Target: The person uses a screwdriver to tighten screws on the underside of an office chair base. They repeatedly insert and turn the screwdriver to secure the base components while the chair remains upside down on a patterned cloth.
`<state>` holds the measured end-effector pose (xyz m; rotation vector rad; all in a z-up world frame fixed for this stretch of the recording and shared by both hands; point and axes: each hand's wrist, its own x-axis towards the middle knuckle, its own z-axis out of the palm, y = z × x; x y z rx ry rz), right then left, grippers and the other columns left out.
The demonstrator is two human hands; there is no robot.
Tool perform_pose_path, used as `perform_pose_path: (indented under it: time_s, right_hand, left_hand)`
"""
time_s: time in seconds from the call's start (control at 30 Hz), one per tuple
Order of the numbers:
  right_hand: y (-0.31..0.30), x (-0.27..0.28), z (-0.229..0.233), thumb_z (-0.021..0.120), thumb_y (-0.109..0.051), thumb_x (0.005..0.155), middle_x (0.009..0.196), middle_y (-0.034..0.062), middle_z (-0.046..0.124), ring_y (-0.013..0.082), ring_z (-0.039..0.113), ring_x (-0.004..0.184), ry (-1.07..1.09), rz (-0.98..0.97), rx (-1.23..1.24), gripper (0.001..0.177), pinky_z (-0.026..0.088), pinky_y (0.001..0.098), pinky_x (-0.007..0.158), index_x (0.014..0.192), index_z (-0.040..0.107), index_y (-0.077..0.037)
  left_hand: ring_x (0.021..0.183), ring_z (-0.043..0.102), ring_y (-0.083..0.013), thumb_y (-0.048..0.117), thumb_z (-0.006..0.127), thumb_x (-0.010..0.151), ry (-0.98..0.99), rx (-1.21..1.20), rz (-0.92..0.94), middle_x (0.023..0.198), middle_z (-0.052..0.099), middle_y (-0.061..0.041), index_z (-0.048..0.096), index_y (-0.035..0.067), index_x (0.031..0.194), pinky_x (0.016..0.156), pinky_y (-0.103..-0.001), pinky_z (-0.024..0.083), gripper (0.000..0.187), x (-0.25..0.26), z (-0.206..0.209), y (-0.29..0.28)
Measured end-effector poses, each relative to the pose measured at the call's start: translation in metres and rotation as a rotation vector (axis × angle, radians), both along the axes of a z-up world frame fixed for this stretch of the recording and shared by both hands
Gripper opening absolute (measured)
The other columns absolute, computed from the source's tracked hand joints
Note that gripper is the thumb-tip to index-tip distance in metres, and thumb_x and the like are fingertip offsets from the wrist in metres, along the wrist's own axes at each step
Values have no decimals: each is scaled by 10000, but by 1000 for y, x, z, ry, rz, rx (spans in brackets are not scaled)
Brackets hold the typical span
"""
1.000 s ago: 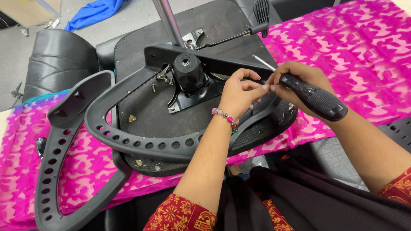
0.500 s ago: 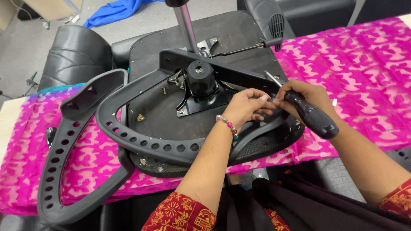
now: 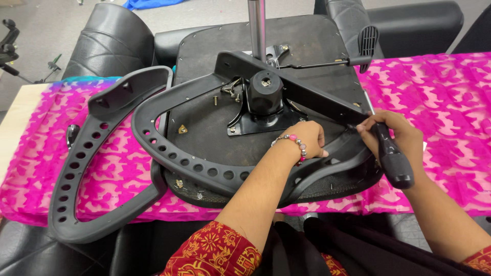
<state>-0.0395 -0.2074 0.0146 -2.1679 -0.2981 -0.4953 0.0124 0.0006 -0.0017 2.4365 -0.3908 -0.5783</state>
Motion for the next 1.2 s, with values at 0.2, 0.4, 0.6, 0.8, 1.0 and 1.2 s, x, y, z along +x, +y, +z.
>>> perform_pose_path:
  time_s: [0.2,0.4,0.6,0.8,1.0,1.2]
  right_hand:
    - [-12,12,-9,776,-75,972,900,8,696,63,652,910,67,-7,128,119,522,210,844,960,665,-35]
    - [-11,26,-2,819,-122,954,841,27,675,104,610,717,176,-129,-61,142,481,243,651,1006,707,-53]
    - [-12,34,2,806,-115,956,838,17,698,79,636,761,129,-63,-75,123,495,227,692,988,709,-46]
    - [-9,36,6,793,-110,951,835,39,698,83,618,764,190,-49,-40,133,489,239,699,1040,711,-54]
    - [-4,39,12,786,-107,922,902,29,717,92,650,807,231,-16,-62,148,506,243,735,1037,710,-53]
    - [-10,48,4,789,-105,919,915,16,715,81,650,795,306,-1,-34,134,508,225,700,1023,712,-73]
  left_hand:
    - [960,771,-276,291,787,857,38,69,-171,1007,798,-155,777,19,947,876,-375,597,287,16,-21,-8]
    - [949,737,-233,257,799,812,14,-186,-78,991,780,-120,756,32,1011,852,-359,568,304,19,-41,-2]
    - [908,754,-192,205,771,826,191,-365,-31,965,798,-110,787,23,1045,839,-333,572,285,31,-47,7]
    - [810,747,-270,284,677,905,360,-493,-28,1023,780,-136,723,36,1162,758,-398,590,360,59,-60,-12]
    - [895,778,-267,323,764,799,13,-394,51,983,799,-178,773,14,1085,849,-350,584,421,65,-63,-48]
    - [947,749,-307,305,726,849,-87,-251,183,968,789,-131,803,98,984,850,-399,573,258,40,-17,-46]
